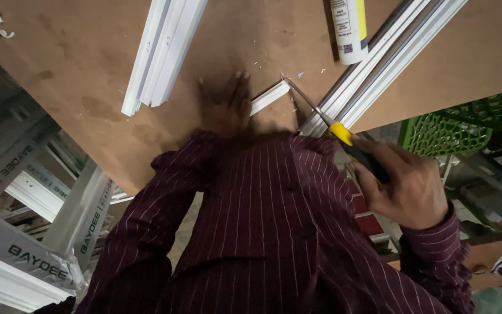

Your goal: The person uses a utility knife to cut white plastic strips on a workbench. They repeatedly position each strip, score it with the blade, and snap it to separate the pieces, then set the cut pieces aside.

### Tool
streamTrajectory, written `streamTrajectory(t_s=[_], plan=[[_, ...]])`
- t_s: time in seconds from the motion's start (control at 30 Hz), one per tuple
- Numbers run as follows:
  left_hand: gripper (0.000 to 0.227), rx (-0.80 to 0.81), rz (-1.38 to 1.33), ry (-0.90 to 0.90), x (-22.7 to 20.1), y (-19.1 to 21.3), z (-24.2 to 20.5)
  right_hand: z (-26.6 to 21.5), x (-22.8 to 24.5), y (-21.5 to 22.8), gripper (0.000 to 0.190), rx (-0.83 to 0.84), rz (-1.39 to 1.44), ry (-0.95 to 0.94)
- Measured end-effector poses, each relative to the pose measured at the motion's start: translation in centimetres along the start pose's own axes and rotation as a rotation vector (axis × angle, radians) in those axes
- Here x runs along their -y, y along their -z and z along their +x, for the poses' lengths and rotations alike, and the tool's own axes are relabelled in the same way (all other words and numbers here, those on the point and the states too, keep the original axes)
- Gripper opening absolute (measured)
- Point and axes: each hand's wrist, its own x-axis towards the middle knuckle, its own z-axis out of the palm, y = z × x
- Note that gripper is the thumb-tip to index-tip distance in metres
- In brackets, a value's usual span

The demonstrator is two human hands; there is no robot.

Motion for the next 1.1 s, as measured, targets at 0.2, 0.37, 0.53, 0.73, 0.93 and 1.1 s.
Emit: streamTrajectory(t_s=[0.2, 0.37, 0.53, 0.73, 0.93, 1.1], plan=[[0.044, -0.021, -0.04, 0.047, -0.2, -0.2, 0.1, -0.2, 0.1, -0.1, 0.033, 0.02, -0.006, -0.037], [0.039, -0.007, -0.034, 0.035, 0.0, 0.0, 0.1, 0.2, 0.0, -0.6, 0.032, 0.014, 0.013, 0.007], [0.041, -0.028, -0.078, 0.028, 0.2, 0.1, 0.2, 0.4, -0.1, -1.0, 0.028, 0.035, -0.065, 0.028], [0.028, -0.011, 0.025, -0.03, 0.5, 0.9, 0.7, 1.3, 1.2, -2.2, 0.031, 0.086, -0.249, 0.045], [0.044, -0.087, -0.103, 0.128, -0.2, 2.9, 1.3, 2.2, 2.0, -0.6, 0.031, 0.079, -0.196, 0.05], [0.04, 0.003, -0.166, 0.207, -0.9, 3.8, 1.4, 2.0, 2.9, -0.4, 0.03, 0.013, -0.096, 0.047]])
